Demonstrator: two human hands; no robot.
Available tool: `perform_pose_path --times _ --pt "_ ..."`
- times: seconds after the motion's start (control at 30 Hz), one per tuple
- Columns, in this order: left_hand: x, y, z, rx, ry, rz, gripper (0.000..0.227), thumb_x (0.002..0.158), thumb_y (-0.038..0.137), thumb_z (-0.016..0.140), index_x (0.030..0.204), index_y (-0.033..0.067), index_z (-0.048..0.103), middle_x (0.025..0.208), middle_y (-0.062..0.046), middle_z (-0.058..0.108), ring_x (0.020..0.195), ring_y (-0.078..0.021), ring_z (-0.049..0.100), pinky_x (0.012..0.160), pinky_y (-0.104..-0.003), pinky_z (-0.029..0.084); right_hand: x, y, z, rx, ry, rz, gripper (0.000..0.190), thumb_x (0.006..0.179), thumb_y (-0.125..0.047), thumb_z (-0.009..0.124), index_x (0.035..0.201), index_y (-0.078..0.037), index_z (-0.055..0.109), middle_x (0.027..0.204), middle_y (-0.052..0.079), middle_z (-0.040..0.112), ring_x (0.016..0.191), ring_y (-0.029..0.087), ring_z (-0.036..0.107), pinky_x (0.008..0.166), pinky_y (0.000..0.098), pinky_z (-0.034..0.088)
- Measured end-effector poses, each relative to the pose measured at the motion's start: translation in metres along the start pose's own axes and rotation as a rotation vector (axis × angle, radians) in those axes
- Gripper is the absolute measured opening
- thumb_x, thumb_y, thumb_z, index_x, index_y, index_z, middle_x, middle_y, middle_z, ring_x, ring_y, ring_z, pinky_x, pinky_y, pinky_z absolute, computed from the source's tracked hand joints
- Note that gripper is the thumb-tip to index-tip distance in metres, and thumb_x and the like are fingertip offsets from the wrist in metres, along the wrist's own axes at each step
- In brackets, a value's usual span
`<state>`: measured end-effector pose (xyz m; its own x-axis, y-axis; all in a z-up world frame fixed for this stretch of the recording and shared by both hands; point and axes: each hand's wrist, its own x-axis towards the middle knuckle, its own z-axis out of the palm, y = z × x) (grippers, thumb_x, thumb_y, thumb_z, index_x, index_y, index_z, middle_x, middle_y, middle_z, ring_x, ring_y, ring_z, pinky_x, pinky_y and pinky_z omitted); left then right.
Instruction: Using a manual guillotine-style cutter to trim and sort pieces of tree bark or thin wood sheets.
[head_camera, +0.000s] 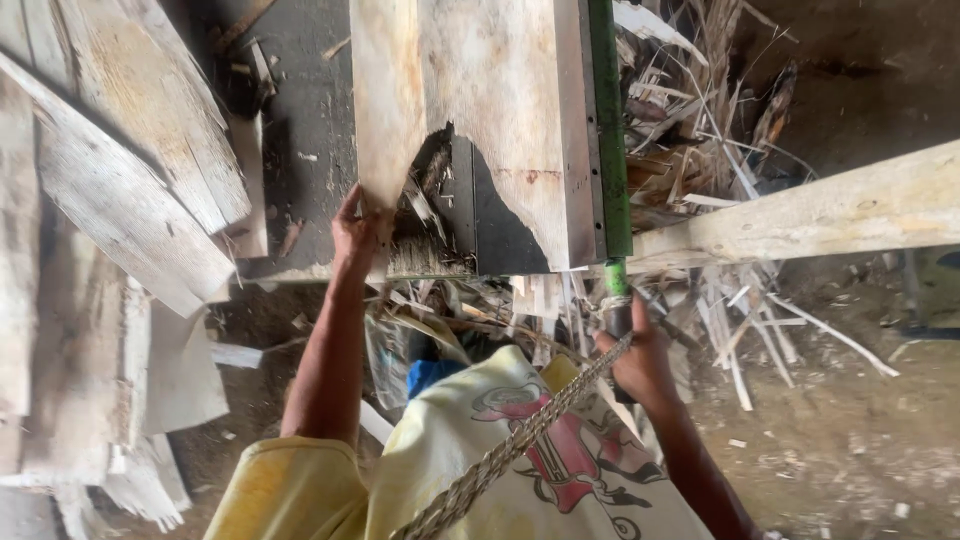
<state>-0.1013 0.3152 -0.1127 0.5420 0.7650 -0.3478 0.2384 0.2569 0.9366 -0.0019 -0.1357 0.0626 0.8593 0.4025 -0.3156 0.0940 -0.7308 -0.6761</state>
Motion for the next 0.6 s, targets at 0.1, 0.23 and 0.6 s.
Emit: perform_pose_path --times 0.1,0.23,0.6 --pt "-0.023 0.028 0.003 0.725 0.115 -0.018 0.069 0.099 0.018 0.072 0.158 0.0111 0.037 0.098 -0.014 0.076 0.077 -0.0228 0.07 0.072 -0.033 0.063 -0.009 -0.015 -0.002 0.199 -0.039 0.2 0.089 0.083 -0.008 0.071 0.16 -0.02 0.028 0.093 0.018 0.064 0.056 0.025 0.066 0.038 0.0384 0.057" --pt "-0.104 0.085 0.063 1.118 0.488 0.925 0.054 0.092 0.029 0.077 0.137 0.008 0.054 0.113 -0.015 0.068 0.1 -0.026 0.067 0.092 -0.044 0.058 -0.009 -0.011 -0.004 0.058 0.013 0.015 0.077 0.088 -0.015 0.076 0.153 -0.013 0.036 0.085 0.017 0.07 0.057 0.019 0.07 0.043 0.0322 0.057" --pt "-0.252 0.136 0.285 0.004 -1.25 1.0 0.025 0.114 0.023 0.052 0.133 0.0069 0.057 0.111 -0.007 0.068 0.088 -0.0118 0.072 0.063 -0.02 0.058 -0.015 0.002 -0.052 0.157 -0.072 -0.445 0.01 0.102 -0.015 0.056 0.096 -0.008 0.06 0.077 0.007 0.065 0.061 0.011 0.07 0.053 0.0243 0.057"
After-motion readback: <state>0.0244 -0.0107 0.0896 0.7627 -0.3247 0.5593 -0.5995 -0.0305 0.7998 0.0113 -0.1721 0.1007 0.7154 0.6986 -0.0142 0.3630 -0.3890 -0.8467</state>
